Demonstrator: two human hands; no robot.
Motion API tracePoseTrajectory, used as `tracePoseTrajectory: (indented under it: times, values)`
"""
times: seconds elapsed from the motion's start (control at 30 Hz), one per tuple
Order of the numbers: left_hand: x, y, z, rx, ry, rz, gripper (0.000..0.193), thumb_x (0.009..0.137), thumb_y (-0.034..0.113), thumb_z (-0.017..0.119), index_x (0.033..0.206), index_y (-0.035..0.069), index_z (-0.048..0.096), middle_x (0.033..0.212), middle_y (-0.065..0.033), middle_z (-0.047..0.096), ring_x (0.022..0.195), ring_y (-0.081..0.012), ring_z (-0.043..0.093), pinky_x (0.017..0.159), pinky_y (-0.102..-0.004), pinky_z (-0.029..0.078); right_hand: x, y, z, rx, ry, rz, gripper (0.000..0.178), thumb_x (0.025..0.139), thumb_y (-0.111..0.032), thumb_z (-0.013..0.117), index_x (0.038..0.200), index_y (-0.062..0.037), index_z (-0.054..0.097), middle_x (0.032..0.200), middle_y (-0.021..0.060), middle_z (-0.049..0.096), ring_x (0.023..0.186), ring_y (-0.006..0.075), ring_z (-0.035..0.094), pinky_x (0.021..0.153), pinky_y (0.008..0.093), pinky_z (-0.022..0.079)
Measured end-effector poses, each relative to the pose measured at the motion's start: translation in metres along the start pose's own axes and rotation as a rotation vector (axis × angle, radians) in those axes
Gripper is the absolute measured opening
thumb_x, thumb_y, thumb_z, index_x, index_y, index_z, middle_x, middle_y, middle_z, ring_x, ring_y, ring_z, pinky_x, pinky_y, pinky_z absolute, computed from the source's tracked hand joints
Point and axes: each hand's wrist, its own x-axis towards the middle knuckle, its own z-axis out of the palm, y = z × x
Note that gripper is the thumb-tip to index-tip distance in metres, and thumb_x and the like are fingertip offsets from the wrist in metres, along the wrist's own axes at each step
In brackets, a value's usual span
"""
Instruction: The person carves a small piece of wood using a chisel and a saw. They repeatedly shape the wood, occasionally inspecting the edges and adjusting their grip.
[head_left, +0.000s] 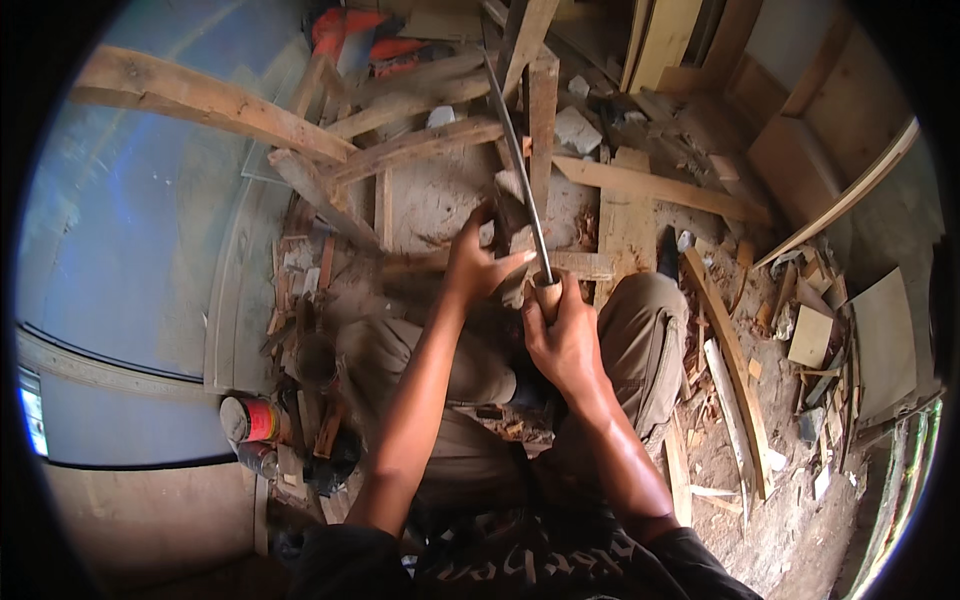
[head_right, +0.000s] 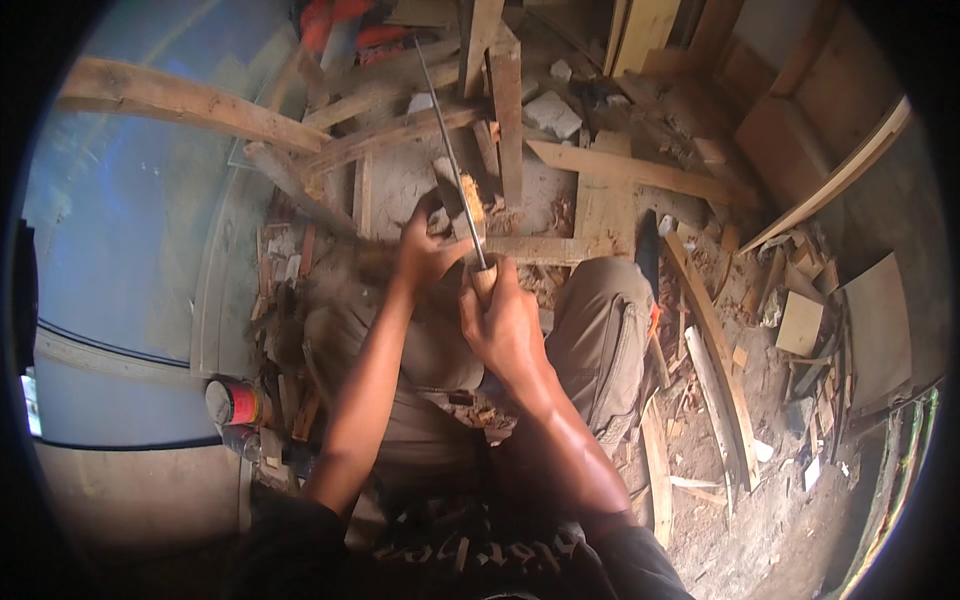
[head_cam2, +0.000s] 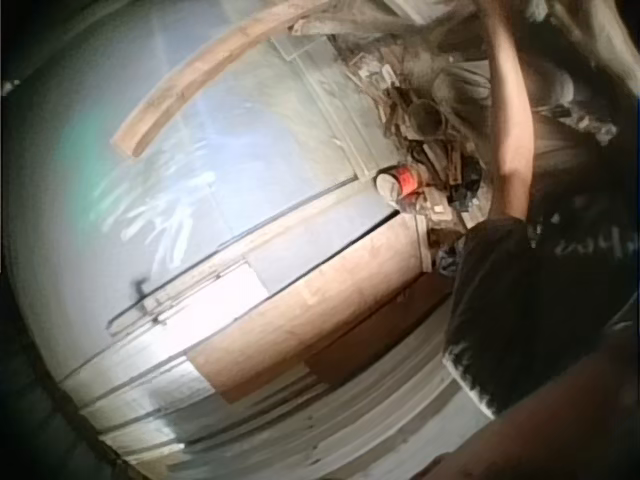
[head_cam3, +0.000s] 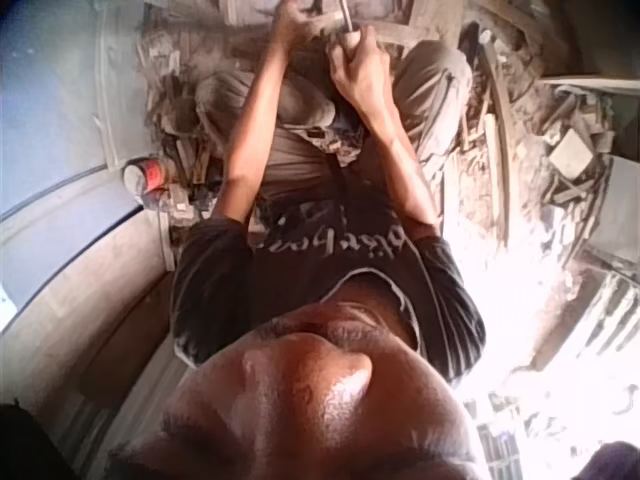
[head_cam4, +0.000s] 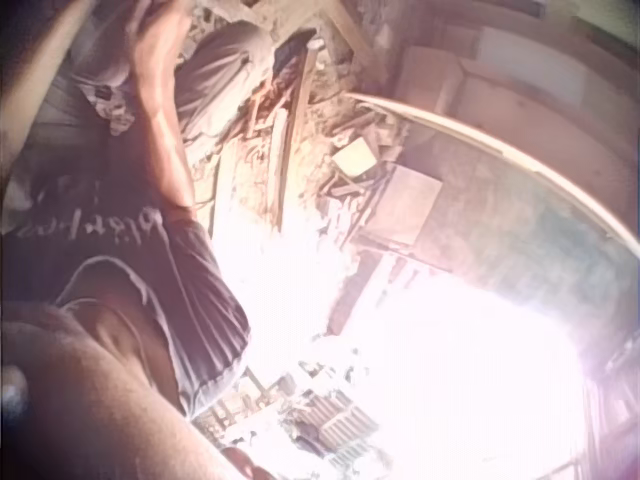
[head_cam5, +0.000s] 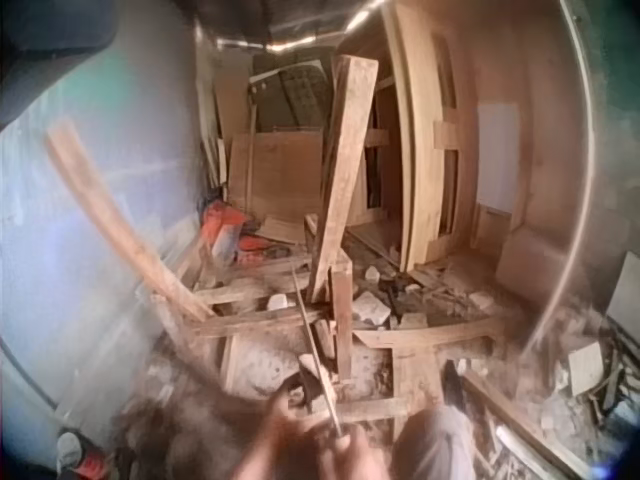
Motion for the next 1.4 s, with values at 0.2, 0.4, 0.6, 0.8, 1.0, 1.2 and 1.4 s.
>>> tracePoseTrajectory:
  times: [0.2,0.4,0.6,0.8,1.0,1.2,1.4]
  values:
    - [0.014,0.035,-0.005,0.132,0.078,0.117,0.076,0.069,0.015,0.089,0.135,-0.001,0.055,0.123,-0.0200,0.067,0.112,-0.0319,0.068,0.096,-0.0386,0.054,0.012,-0.019,-0.018,0.051,-0.041,0.012,0.034,0.094,-0.011,0.064,0.123,0.0031,0.051,0.080,0.0299,0.067,0.080,0.0509,0.068,0.065,0.0499,0.053]
    - [0.004,-0.003,0.007,0.045,0.097,0.080,0.072,0.069,0.016,0.089,0.131,-0.001,0.057,0.121,-0.0206,0.068,0.111,-0.0330,0.068,0.094,-0.0412,0.055,0.013,0.019,-0.003,0.005,-0.091,0.122,0.035,0.093,-0.014,0.066,0.121,0.0032,0.052,0.082,0.0315,0.067,0.082,0.0521,0.067,0.068,0.0537,0.053]
    - [0.017,0.012,0.005,0.116,0.110,0.064,0.080,0.067,0.019,0.092,0.133,-0.004,0.055,0.124,-0.0224,0.066,0.116,-0.0348,0.066,0.096,-0.0409,0.054,0.016,-0.009,-0.024,0.000,-0.060,0.042,0.032,0.093,-0.012,0.067,0.120,0.0014,0.055,0.083,0.0294,0.069,0.085,0.0478,0.070,0.068,0.0483,0.055]
    - [-0.006,-0.002,0.011,-0.118,0.071,-0.088,0.087,0.070,0.018,0.093,0.141,-0.006,0.048,0.133,-0.0219,0.061,0.117,-0.0296,0.066,0.093,-0.0400,0.059,0.007,0.007,-0.007,0.016,0.066,0.052,0.018,0.094,-0.011,0.069,0.102,0.0012,0.059,0.071,0.0154,0.067,0.063,0.0195,0.068,0.061,0.0340,0.053]
    - [0.000,0.000,0.009,0.011,0.063,-0.009,0.084,0.072,0.013,0.091,0.141,-0.007,0.047,0.134,-0.0207,0.060,0.119,-0.0267,0.064,0.096,-0.0390,0.058,0.014,0.018,-0.007,0.110,-0.015,0.060,0.020,0.098,-0.016,0.068,0.096,0.0007,0.058,0.066,0.0036,0.059,0.056,0.0103,0.055,0.054,0.0302,0.046]
    - [-0.012,0.000,0.002,-0.065,0.065,-0.011,0.083,0.072,0.012,0.090,0.140,-0.008,0.047,0.134,-0.0201,0.059,0.120,-0.0256,0.063,0.097,-0.0387,0.058,0.002,0.014,-0.016,0.405,-0.206,0.294,0.027,0.095,-0.021,0.072,0.107,0.0002,0.061,0.068,0.0167,0.064,0.060,0.0203,0.066,0.060,0.0367,0.052]
    - [-0.019,0.024,0.004,-0.100,0.052,-0.010,0.078,0.075,0.010,0.088,0.140,-0.006,0.048,0.133,-0.0192,0.060,0.120,-0.0266,0.063,0.100,-0.0402,0.056,-0.008,-0.003,-0.020,0.173,-0.043,0.067,0.026,0.095,-0.020,0.071,0.106,0.0001,0.061,0.067,0.0180,0.064,0.060,0.0253,0.069,0.059,0.0375,0.052]
